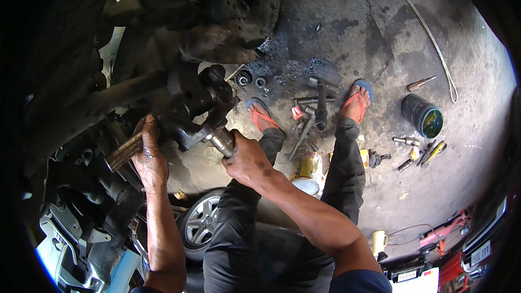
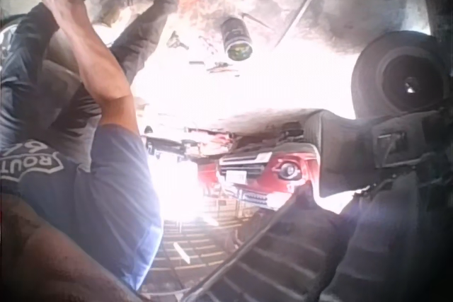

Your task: The person is repairing a car's suspension system. They use a hammer and a screwdriver to remove and adjust components of the wheel hub assembly, including a bearing and a retaining clip.

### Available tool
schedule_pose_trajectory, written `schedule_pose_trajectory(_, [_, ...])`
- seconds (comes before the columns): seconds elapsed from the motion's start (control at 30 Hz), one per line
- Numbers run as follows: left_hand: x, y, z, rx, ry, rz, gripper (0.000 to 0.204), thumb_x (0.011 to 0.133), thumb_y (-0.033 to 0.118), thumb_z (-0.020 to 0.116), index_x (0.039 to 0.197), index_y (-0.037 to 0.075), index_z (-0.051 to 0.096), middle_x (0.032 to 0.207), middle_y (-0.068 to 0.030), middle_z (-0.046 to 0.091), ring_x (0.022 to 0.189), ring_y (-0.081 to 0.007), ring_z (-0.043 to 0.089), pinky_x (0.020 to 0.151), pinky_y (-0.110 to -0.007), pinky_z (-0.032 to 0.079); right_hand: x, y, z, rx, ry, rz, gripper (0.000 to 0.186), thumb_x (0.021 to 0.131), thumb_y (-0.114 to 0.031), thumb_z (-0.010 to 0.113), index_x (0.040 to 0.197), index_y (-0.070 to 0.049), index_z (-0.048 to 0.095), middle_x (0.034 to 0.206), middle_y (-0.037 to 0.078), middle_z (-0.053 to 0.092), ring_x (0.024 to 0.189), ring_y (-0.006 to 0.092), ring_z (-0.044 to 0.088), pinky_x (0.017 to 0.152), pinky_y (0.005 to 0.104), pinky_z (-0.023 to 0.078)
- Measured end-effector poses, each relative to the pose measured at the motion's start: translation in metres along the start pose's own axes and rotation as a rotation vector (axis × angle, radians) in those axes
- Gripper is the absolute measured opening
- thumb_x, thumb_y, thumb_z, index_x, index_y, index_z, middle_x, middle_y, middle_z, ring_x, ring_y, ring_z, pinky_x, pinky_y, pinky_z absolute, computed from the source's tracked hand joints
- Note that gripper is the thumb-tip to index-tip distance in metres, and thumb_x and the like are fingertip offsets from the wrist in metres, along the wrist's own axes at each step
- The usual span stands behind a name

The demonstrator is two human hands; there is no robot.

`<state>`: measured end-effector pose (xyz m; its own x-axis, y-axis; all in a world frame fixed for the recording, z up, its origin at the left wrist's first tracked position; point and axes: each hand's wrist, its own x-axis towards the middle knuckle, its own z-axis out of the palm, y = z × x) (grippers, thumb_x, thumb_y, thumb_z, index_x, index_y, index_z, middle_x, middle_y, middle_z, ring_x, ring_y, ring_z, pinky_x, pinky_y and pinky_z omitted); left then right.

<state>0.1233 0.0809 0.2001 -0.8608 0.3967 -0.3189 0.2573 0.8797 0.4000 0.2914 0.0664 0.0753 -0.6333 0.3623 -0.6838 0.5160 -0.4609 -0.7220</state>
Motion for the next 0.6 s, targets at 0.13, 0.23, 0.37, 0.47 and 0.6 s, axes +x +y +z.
schedule_pose_trajectory(0.13, [-0.005,-0.004,0.008,-0.109,0.033,-0.047,0.063,0.097,0.050,0.069,0.126,-0.006,0.064,0.119,-0.0179,0.069,0.112,-0.0229,0.062,0.106,-0.036,0.043,-0.001,-0.002,-0.001,0.010,-0.008,0.010,0.043,0.078,-0.014,0.076,0.113,0.003,0.057,0.091,0.026,0.069,0.087,0.0441,0.069,0.077,0.0470,0.055])
schedule_pose_trajectory(0.23, [-0.019,-0.010,0.016,-0.213,0.026,-0.074,0.071,0.090,0.051,0.079,0.130,-0.005,0.061,0.122,-0.0185,0.068,0.115,-0.0252,0.061,0.110,-0.039,0.041,0.000,-0.003,0.001,0.015,-0.015,0.010,0.045,0.079,-0.016,0.075,0.115,0.003,0.055,0.094,0.029,0.070,0.092,0.0474,0.070,0.079,0.0490,0.056])
schedule_pose_trajectory(0.37, [-0.022,-0.011,0.019,-0.153,-0.268,-0.109,0.085,0.084,0.053,0.083,0.139,-0.006,0.055,0.137,-0.0194,0.062,0.130,-0.0285,0.055,0.114,-0.042,0.037,0.000,-0.004,0.003,0.041,0.025,-0.029,0.043,0.078,-0.014,0.077,0.112,0.004,0.057,0.090,0.024,0.068,0.085,0.0433,0.068,0.077,0.0468,0.054])
schedule_pose_trajectory(0.47, [-0.015,-0.009,0.028,-0.227,-0.225,-0.147,0.074,0.078,0.038,0.090,0.132,-0.002,0.060,0.128,-0.0131,0.066,0.116,-0.0246,0.060,0.108,-0.039,0.042,0.000,-0.003,0.003,0.049,0.028,-0.023,0.042,0.078,-0.014,0.077,0.112,0.003,0.057,0.091,0.025,0.069,0.087,0.0435,0.069,0.078,0.0465,0.054])
schedule_pose_trajectory(0.6, [-0.015,-0.009,0.044,-0.388,-0.069,-0.133,0.064,0.071,0.022,0.092,0.124,-0.001,0.063,0.117,-0.0099,0.069,0.107,-0.0220,0.062,0.102,-0.037,0.046,0.001,-0.001,0.006,0.030,-0.006,0.032,0.044,0.081,-0.016,0.075,0.115,0.003,0.054,0.097,0.029,0.070,0.095,0.0469,0.069,0.081,0.0487,0.055])
